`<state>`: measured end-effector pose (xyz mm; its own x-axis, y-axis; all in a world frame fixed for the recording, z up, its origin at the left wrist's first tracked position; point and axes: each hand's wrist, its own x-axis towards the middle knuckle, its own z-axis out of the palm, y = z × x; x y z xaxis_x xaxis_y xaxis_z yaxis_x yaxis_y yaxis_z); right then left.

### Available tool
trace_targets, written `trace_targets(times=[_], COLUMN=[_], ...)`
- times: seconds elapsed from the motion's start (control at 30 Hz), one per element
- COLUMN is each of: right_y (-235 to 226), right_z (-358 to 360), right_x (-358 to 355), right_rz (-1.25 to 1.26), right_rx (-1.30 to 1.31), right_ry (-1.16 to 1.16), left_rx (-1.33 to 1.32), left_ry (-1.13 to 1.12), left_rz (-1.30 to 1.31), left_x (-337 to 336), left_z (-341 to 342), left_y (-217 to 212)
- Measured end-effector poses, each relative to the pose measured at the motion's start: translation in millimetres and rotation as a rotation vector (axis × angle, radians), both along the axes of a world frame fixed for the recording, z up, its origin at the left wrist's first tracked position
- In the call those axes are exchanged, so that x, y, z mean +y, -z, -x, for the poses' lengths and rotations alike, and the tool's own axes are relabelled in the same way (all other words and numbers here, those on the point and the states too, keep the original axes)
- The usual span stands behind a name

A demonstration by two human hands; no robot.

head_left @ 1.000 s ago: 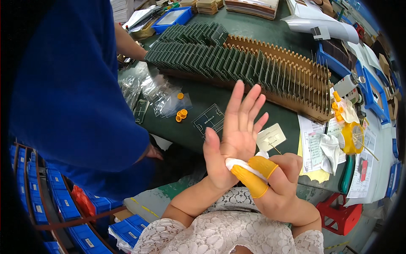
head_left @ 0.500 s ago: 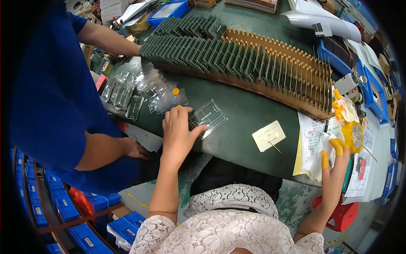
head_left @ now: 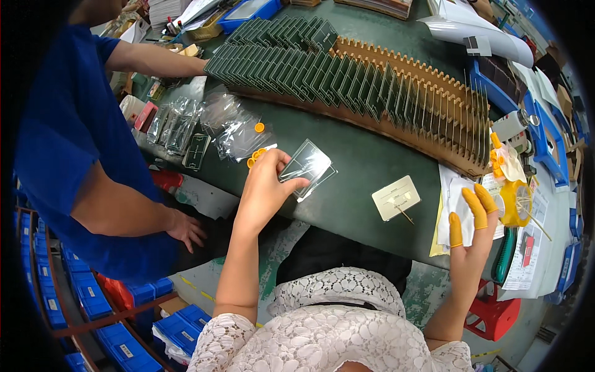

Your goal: The person applies a substance to small rectangular cards using a wooden stick. They hold the card in their left hand and use the stick in their right hand to spread the substance across the surface. The person wipes the stick on a white cloth and continues the process on another card.

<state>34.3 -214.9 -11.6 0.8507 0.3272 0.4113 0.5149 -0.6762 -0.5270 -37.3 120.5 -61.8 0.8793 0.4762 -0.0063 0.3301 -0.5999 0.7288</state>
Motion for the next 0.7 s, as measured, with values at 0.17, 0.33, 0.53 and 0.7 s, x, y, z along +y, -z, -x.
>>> trace_targets(times=[0.17,0.33,0.53,0.7], right_y=[2.2,9.9,26.7,21.3], right_z=[6.8,7.9,12.9,7.3], right_x=[24.9,49.7,93.6,102.5], right_rz=[-0.038,-0.108,-0.434,-0.304], right_rx=[0.049,0.093,0.467,0.288], right_ry=[-0.122,-0.289,-0.391,-0.5], left_rx=[-0.103,-0.16,-0.209,-0.204], left_ry=[-0.08,-0.15,0.135,0.175], left_rz=[0.047,0.005,0.919,1.046], left_x=[-0.4,-0.4,-38.4,-49.9], left_z=[6.4,14.6,24.4,29.4], left_y=[-4.1,5.2,-18.4,-23.8])
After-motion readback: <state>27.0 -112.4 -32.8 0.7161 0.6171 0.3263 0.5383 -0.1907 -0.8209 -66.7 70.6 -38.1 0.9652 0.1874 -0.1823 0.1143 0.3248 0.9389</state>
